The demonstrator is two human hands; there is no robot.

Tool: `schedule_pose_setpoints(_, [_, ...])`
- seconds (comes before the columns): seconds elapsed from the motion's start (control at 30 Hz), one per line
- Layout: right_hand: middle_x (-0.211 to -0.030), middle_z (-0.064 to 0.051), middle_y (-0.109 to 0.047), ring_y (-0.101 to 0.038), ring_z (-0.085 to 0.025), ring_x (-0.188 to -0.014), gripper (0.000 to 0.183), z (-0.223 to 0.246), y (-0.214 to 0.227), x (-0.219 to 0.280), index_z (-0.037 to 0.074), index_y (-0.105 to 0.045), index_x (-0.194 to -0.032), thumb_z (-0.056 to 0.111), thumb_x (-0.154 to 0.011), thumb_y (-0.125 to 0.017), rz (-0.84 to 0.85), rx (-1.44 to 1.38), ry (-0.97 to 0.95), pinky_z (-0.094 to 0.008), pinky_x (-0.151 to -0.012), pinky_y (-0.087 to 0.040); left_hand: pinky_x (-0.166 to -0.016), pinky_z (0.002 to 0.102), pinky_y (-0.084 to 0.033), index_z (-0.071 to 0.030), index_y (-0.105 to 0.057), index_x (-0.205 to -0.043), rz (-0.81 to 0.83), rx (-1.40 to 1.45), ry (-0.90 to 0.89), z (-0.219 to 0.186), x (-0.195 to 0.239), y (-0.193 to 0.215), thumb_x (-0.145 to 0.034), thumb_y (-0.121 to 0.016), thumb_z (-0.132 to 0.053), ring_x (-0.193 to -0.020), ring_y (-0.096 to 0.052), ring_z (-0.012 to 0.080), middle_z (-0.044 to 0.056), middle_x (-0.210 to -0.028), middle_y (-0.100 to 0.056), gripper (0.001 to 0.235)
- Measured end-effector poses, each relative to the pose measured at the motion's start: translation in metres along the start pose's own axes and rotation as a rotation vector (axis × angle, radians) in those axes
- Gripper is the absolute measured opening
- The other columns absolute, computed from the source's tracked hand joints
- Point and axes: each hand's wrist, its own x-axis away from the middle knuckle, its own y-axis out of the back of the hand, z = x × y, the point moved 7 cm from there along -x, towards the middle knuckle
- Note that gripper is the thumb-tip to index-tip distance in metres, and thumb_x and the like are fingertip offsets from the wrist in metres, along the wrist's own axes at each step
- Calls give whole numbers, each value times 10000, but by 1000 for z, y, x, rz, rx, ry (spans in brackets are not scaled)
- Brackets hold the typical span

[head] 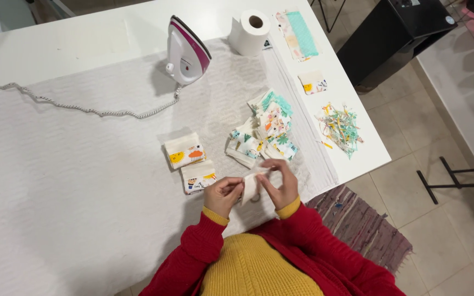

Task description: The person folds small, patterned fabric squares on a white table. They pick up each square, fold it in half, and then fold it again into a smaller rectangle, placing the finished items in a neat pile.

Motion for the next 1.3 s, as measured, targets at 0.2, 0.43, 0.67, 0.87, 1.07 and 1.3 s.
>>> schedule_pose_setpoints(0.2, [-1000, -94, -586, -574, -197, -863, 361, 22, -29, 5, 27, -592, -991, 152, -770, -849, 35, 68, 196, -300, -736, -487, -714, 256, -644, 14, -736, -1034, -23, 110, -144, -20, 3, 1, -879, -750, -8, -811, -765, 123, 97, -934, -795, 157])
schedule_pose_setpoints(0.43, [-1011, -96, -676, -656, -259, -894, 222, 47, -37, 3, 28, -636, -1024, 6, -837, -754, 9, 201, 312, -330, -790, -536, -801, 298, -602, -14, -572, -1089, -281, -262, -441, -58, 15, 17, -850, -721, 23, -922, -652, 176, 114, -1132, -618, 284])
schedule_pose_setpoints(0.67, [-1031, -116, -655, -636, -291, -898, 322, 81, -64, 16, 31, -656, -1055, -39, -767, -781, 101, 369, 676, -381, -782, -521, -775, 350, -601, -35, -601, -1003, -365, -646, -852, -95, 17, 18, -739, -781, -16, -972, -652, 250, 131, -1065, -622, 320])
schedule_pose_setpoints(0.87, [-1032, -155, -605, -585, -305, -897, 467, 79, -72, 14, 11, -585, -1096, -32, -672, -776, 62, 336, 677, -404, -774, -473, -613, 299, -572, -56, -542, -979, -388, -479, -784, -79, 11, 26, -788, -842, -137, -771, -676, 177, 62, -893, -628, 366])
schedule_pose_setpoints(1.07, [-975, -119, -599, -586, -300, -888, 449, 54, -77, 9, 32, -575, -1064, -52, -669, -774, 59, 374, 516, -407, -808, -448, -506, 272, -518, -77, -602, -1028, -468, -511, -640, -56, 3, 37, -822, -861, -152, -597, -638, 120, -12, -696, -612, 340])
schedule_pose_setpoints(1.3, [-938, -111, -611, -587, -302, -853, 426, 74, -73, 13, 31, -622, -1003, 18, -661, -875, 99, 310, 616, -384, -750, -476, -570, 297, -521, -62, -635, -1127, -508, -529, -701, -101, 15, 39, -777, -847, -101, -638, -656, 131, 1, -680, -586, 412])
